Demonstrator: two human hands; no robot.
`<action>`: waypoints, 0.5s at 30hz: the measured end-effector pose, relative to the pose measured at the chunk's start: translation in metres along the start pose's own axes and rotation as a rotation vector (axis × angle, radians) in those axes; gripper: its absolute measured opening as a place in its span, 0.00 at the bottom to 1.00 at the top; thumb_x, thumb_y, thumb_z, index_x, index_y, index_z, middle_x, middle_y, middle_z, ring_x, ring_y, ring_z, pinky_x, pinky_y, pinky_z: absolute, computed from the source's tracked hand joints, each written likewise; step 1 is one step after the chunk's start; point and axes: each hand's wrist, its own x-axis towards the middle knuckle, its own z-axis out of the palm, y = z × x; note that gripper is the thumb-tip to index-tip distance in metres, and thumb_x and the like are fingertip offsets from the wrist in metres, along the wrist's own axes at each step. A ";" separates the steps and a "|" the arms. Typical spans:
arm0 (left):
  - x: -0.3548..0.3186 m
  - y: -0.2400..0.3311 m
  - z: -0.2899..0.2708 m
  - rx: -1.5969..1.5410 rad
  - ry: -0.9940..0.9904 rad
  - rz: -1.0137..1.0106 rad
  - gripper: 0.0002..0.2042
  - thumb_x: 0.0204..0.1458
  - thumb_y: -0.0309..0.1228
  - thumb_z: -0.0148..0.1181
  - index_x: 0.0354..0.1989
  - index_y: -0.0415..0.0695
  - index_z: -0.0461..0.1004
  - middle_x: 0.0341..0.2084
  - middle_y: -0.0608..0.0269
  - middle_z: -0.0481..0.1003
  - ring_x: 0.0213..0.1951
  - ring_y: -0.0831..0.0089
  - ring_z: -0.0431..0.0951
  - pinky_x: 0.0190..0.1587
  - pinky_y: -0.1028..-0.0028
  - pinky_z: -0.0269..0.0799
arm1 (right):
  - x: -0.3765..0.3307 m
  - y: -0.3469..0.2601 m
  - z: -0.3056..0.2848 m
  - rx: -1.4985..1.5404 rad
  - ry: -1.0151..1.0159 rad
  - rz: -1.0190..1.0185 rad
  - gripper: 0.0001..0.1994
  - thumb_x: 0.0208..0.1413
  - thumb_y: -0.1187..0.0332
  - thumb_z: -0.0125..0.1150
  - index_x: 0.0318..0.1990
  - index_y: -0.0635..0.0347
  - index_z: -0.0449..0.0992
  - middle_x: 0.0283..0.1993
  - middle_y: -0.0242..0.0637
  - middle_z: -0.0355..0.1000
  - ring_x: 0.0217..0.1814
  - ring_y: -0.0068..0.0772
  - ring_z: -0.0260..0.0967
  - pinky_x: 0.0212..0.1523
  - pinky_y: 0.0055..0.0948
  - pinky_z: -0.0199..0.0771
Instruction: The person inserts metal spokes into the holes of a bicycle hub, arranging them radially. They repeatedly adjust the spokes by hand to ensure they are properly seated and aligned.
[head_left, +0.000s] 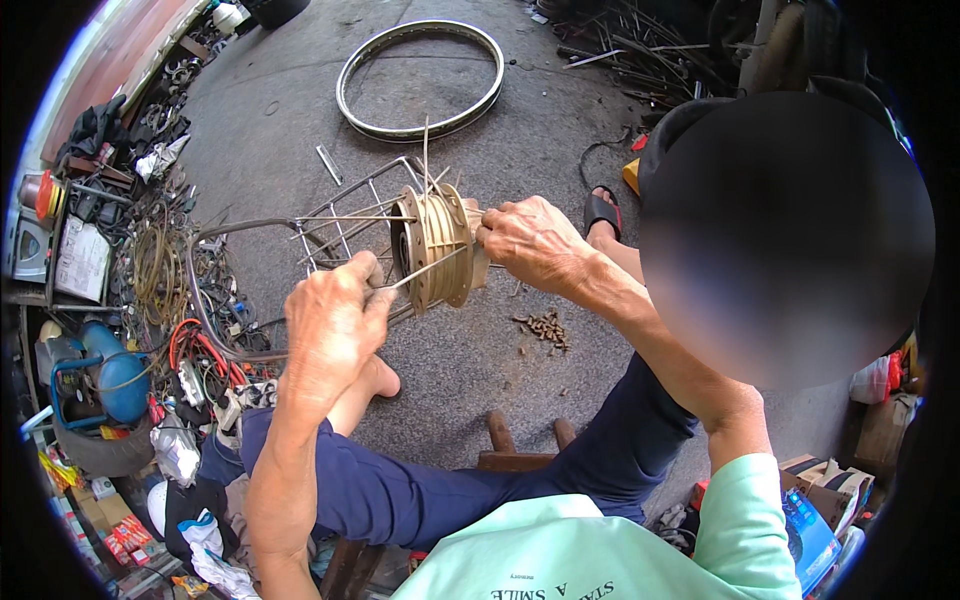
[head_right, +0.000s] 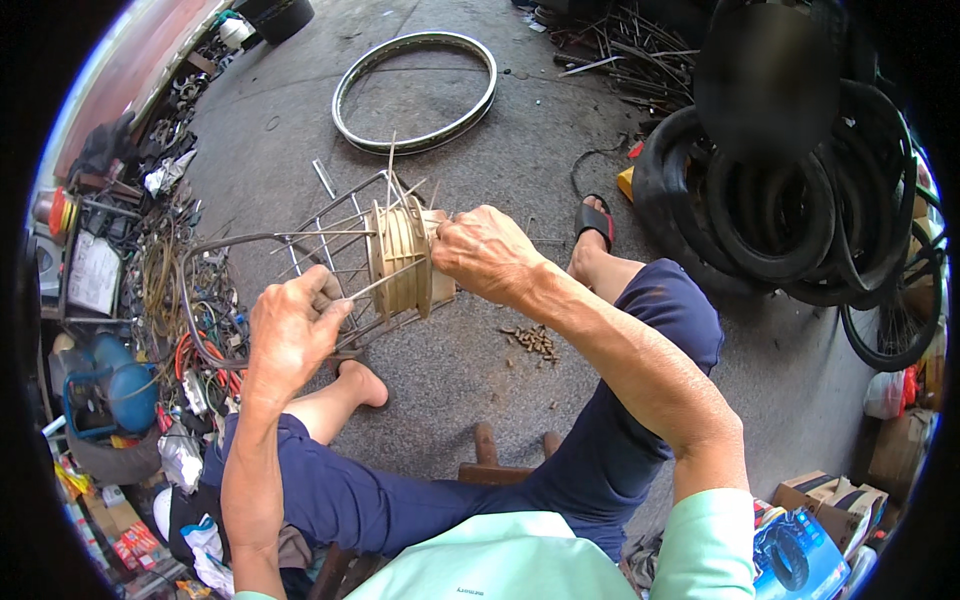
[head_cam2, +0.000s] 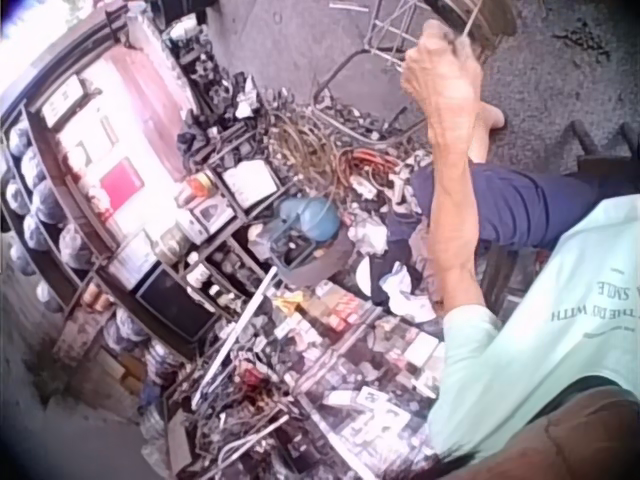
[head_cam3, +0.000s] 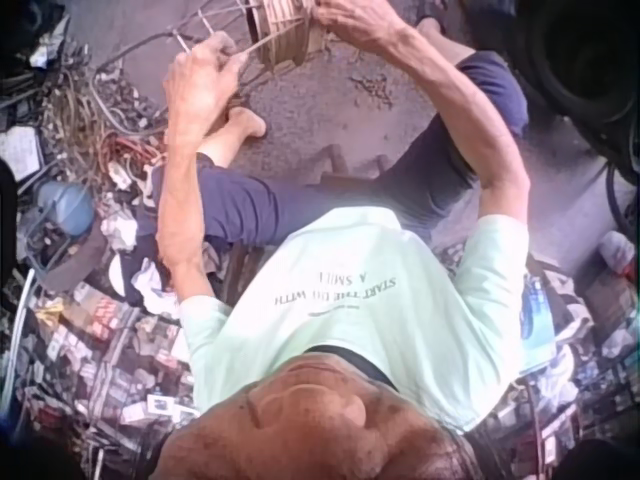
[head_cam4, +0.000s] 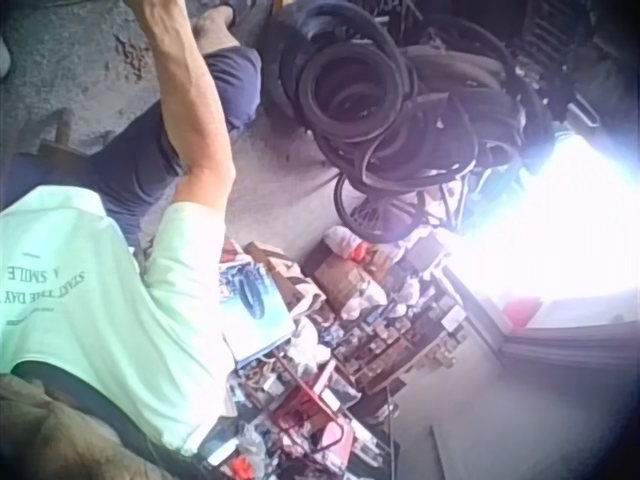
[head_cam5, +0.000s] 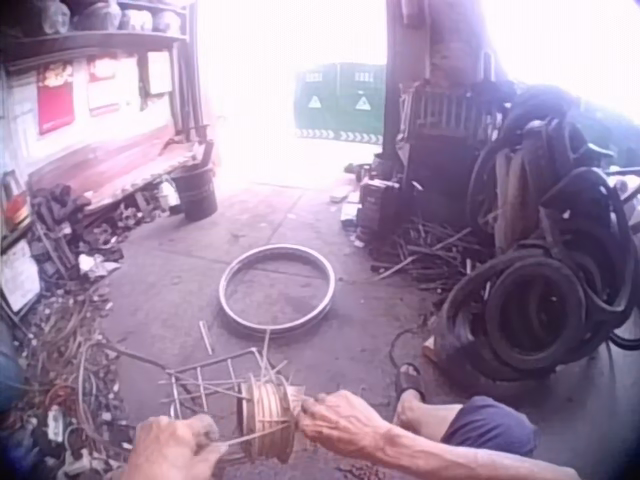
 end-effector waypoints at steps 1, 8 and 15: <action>0.000 -0.001 -0.008 -0.034 -0.041 -0.036 0.07 0.50 0.30 0.63 0.26 0.40 0.77 0.14 0.55 0.74 0.17 0.63 0.76 0.25 0.64 0.68 | 0.001 -0.001 -0.001 -0.015 0.019 -0.012 0.06 0.50 0.73 0.62 0.33 0.65 0.80 0.30 0.43 0.79 0.30 0.38 0.80 0.30 0.36 0.79; -0.007 0.000 0.000 0.048 0.116 0.033 0.08 0.47 0.28 0.65 0.23 0.39 0.74 0.17 0.57 0.74 0.21 0.57 0.77 0.27 0.62 0.69 | 0.006 0.001 -0.006 0.017 0.024 0.006 0.04 0.50 0.72 0.63 0.27 0.61 0.81 0.25 0.42 0.78 0.29 0.38 0.80 0.29 0.36 0.79; -0.017 0.008 0.009 0.206 0.135 0.093 0.05 0.51 0.27 0.63 0.32 0.39 0.74 0.29 0.53 0.74 0.32 0.50 0.79 0.35 0.56 0.74 | 0.005 0.008 -0.011 0.048 -0.180 0.093 0.06 0.48 0.75 0.64 0.35 0.62 0.80 0.35 0.40 0.79 0.37 0.42 0.80 0.35 0.37 0.80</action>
